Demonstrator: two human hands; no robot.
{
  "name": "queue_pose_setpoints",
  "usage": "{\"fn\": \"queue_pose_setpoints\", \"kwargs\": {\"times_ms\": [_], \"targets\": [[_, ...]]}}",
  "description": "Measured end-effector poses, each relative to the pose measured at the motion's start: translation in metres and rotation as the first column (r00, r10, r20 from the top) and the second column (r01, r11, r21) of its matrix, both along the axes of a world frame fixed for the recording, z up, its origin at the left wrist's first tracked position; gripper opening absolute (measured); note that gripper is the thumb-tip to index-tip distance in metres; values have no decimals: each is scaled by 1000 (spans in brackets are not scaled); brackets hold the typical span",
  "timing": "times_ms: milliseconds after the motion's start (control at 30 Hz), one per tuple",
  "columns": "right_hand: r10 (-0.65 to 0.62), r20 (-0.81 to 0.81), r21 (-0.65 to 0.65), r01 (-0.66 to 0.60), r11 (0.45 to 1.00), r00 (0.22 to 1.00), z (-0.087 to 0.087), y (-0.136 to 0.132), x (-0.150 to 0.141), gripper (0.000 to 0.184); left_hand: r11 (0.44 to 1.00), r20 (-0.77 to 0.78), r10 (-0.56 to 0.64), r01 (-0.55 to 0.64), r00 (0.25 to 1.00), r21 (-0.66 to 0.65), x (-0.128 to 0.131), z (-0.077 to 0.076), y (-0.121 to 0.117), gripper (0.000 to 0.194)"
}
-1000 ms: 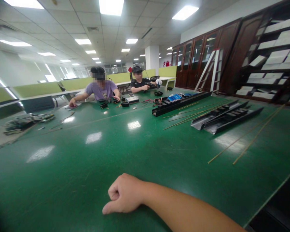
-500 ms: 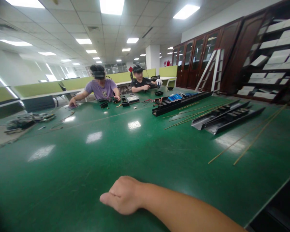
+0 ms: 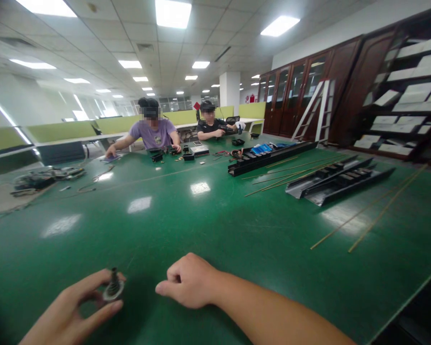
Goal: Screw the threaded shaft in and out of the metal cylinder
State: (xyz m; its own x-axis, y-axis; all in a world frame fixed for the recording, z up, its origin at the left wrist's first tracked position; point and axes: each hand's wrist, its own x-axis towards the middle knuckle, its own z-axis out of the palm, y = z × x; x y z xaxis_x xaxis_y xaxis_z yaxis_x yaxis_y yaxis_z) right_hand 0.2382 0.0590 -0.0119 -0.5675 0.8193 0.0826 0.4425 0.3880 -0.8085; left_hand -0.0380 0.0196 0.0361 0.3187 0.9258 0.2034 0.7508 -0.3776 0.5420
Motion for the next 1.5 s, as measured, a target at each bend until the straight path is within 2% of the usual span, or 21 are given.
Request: {"fn": "queue_pose_setpoints", "kwargs": {"times_ms": [100, 200, 300, 433, 600, 867, 1100, 1267, 1400, 1500], "targets": [[-33, -96, -46, 29, 999, 995, 3, -1, -1, 16, 984, -29, -121, 116, 992, -133, 44, 7, 19, 22], [-48, -167, -109, 31, 994, 985, 4, -2, -3, 52, 977, 1, -138, 136, 990, -164, 64, 1, 26, 19], [-70, -188, -116, 49, 992, 980, 2, -1, -5, 63, 984, 15, -106, 107, 994, -139, 61, -15, 25, 18], [-74, -171, -82, 61, 995, 982, 0, 0, -7, 59, 988, 47, -106, 110, 993, -106, 49, -34, 23, 22], [-103, -138, -89, 92, 992, 985, -1, -1, -8, 51, 983, 91, -172, 177, 981, -54, 43, -45, 27, 31], [-101, -131, -140, 82, 987, 986, -10, 2, -12, 47, 981, 124, -180, 186, 976, -46, 42, -49, 25, 26], [-122, -133, -150, 102, 983, 984, -4, 1, -11, 41, 978, 140, -141, 160, 980, -133, 46, -43, 22, 26], [-118, -122, -117, 104, 988, 985, -3, -1, -10, 35, 980, 126, -145, 160, 981, -119, 47, -46, 22, 26], [-109, -120, -104, 97, 990, 987, -4, -1, -10, 28, 999, 122, -13, 18, 992, -35, 46, -52, 20, 34], [-114, -131, -91, 103, 991, 985, -6, 0, -11, 22, 999, 143, 31, -26, 989, -40, 50, -51, 18, 29]]}}
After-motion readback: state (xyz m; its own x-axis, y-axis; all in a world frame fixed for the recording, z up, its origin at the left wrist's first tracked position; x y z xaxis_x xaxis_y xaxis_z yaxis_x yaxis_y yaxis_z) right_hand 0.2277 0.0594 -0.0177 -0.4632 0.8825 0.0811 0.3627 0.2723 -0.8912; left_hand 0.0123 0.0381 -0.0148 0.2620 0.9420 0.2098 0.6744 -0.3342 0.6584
